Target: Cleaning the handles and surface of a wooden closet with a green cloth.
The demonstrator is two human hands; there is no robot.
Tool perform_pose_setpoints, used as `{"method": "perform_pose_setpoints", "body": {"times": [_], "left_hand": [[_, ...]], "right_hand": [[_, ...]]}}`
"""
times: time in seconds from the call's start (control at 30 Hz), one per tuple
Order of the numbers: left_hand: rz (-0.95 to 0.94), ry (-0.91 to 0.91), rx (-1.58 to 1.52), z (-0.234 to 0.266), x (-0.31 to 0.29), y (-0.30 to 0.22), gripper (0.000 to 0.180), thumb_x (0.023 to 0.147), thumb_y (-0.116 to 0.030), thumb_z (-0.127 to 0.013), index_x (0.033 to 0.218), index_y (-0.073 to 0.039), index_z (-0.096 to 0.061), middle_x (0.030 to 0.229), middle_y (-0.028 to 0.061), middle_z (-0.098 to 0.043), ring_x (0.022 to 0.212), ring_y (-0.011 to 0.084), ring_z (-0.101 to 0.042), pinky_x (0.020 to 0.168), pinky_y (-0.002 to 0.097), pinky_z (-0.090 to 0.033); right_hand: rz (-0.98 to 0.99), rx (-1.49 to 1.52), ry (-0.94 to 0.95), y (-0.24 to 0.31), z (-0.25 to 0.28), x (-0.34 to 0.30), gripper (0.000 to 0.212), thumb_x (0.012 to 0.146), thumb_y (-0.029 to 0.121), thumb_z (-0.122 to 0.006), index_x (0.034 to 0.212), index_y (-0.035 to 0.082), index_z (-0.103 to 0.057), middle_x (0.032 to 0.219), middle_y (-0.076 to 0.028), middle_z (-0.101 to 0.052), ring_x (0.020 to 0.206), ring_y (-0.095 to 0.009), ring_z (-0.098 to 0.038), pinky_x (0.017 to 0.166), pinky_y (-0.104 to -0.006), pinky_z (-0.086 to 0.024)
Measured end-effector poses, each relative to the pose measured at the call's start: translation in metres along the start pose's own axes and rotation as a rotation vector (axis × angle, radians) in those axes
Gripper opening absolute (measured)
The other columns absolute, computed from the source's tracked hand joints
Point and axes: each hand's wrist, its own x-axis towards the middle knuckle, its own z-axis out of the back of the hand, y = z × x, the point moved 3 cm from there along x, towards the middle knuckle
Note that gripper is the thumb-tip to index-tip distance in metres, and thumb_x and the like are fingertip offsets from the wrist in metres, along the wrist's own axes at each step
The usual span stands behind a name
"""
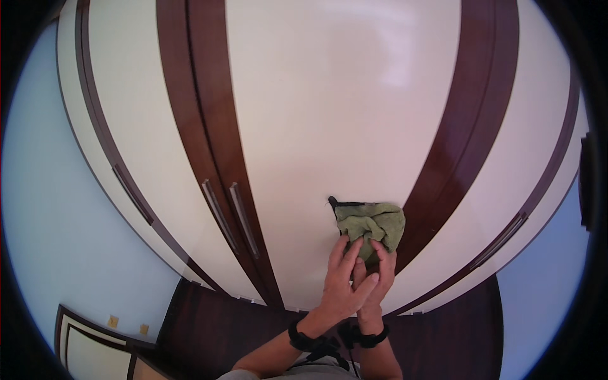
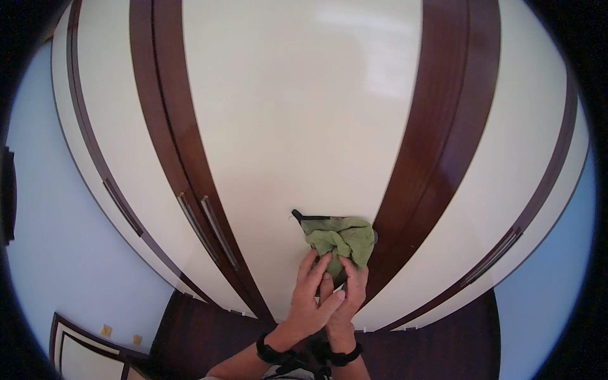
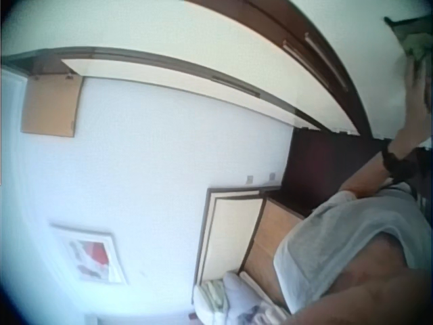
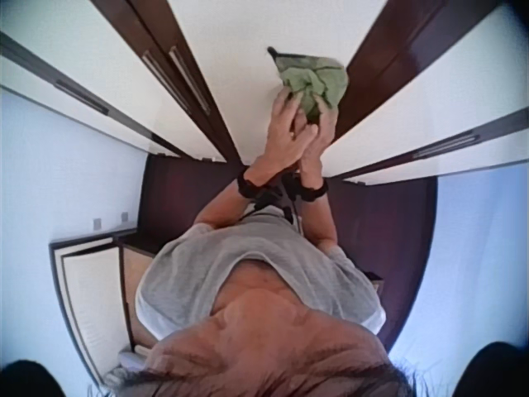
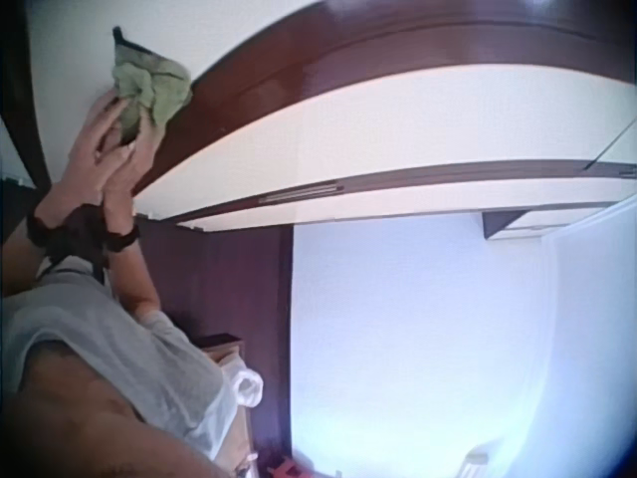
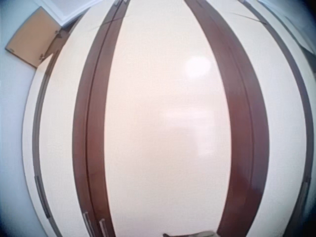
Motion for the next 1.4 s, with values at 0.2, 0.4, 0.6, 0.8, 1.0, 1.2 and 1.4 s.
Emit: {"method": "perform_pose_setpoints", "body": {"times": [0.2,0.4,0.6,0.8,1.0,1.2,1.4], "left_hand": [[0.010,-0.092,0.042,0.000,-0.001,0.002,0.079,0.094,-0.025,-0.075,0.160,0.005,-0.043,0.165,0.0314,-0.033,0.150,0.0461,-0.042,0.119,0.0513,-0.042],[-0.010,-0.184,0.117,0.001,0.002,-0.010,0.080,0.099,-0.034,-0.069,0.163,0.004,-0.039,0.166,0.0307,-0.033,0.153,0.0447,-0.039,0.122,0.0514,-0.039],[0.011,-0.301,0.190,-0.009,0.004,-0.041,0.075,0.103,-0.034,-0.065,0.163,0.004,-0.041,0.169,0.0263,-0.034,0.155,0.0412,-0.038,0.126,0.0489,-0.033],[0.001,-0.420,-0.018,-0.032,-0.004,-0.031,0.063,0.108,-0.029,-0.056,0.159,0.006,-0.043,0.161,0.0181,-0.046,0.147,0.0303,-0.046,0.124,0.0409,-0.034],[0.108,-0.382,-0.221,-0.031,-0.012,0.000,0.064,0.107,-0.032,-0.059,0.157,0.005,-0.044,0.158,0.0190,-0.046,0.146,0.0311,-0.045,0.123,0.0433,-0.034],[0.128,-0.305,-0.295,0.018,-0.013,0.038,0.064,0.107,-0.030,-0.059,0.158,0.004,-0.042,0.163,0.0204,-0.040,0.148,0.0324,-0.044,0.124,0.0449,-0.034],[0.062,-0.177,-0.194,-0.025,-0.018,0.033,0.061,0.108,-0.029,-0.054,0.159,0.003,-0.045,0.168,0.0201,-0.035,0.152,0.0349,-0.041,0.125,0.0474,-0.033]], "right_hand": [[0.126,0.111,0.119,-0.002,-0.002,0.005,0.044,0.098,0.003,-0.071,0.141,0.003,-0.067,0.136,-0.025,-0.066,0.120,-0.041,-0.068,0.096,-0.0437,-0.056],[0.127,0.283,0.204,-0.001,-0.001,0.012,0.049,0.099,-0.001,-0.069,0.147,0.002,-0.063,0.146,-0.026,-0.062,0.128,-0.040,-0.066,0.104,-0.0425,-0.053],[0.008,0.414,0.372,0.011,0.024,0.034,0.049,0.099,-0.002,-0.069,0.147,0.009,-0.066,0.151,-0.026,-0.060,0.130,-0.042,-0.067,0.098,-0.0421,-0.059],[0.016,0.409,0.372,-0.004,0.043,0.033,0.056,0.094,-0.002,-0.071,0.148,0.012,-0.066,0.153,-0.024,-0.058,0.132,-0.043,-0.065,0.103,-0.0431,-0.058],[-0.016,0.361,0.431,-0.012,0.034,0.019,0.055,0.092,-0.005,-0.069,0.145,0.011,-0.068,0.153,-0.024,-0.058,0.131,-0.042,-0.066,0.104,-0.0425,-0.058],[-0.010,0.292,0.308,0.001,-0.021,-0.003,0.047,0.094,0.000,-0.070,0.139,0.010,-0.071,0.148,-0.023,-0.063,0.120,-0.041,-0.072,0.093,-0.0422,-0.063],[-0.191,0.297,0.245,-0.029,0.019,-0.008,0.031,0.101,0.000,-0.064,0.132,-0.001,-0.061,0.123,-0.020,-0.068,0.109,-0.030,-0.070,0.093,-0.0354,-0.055]]}}
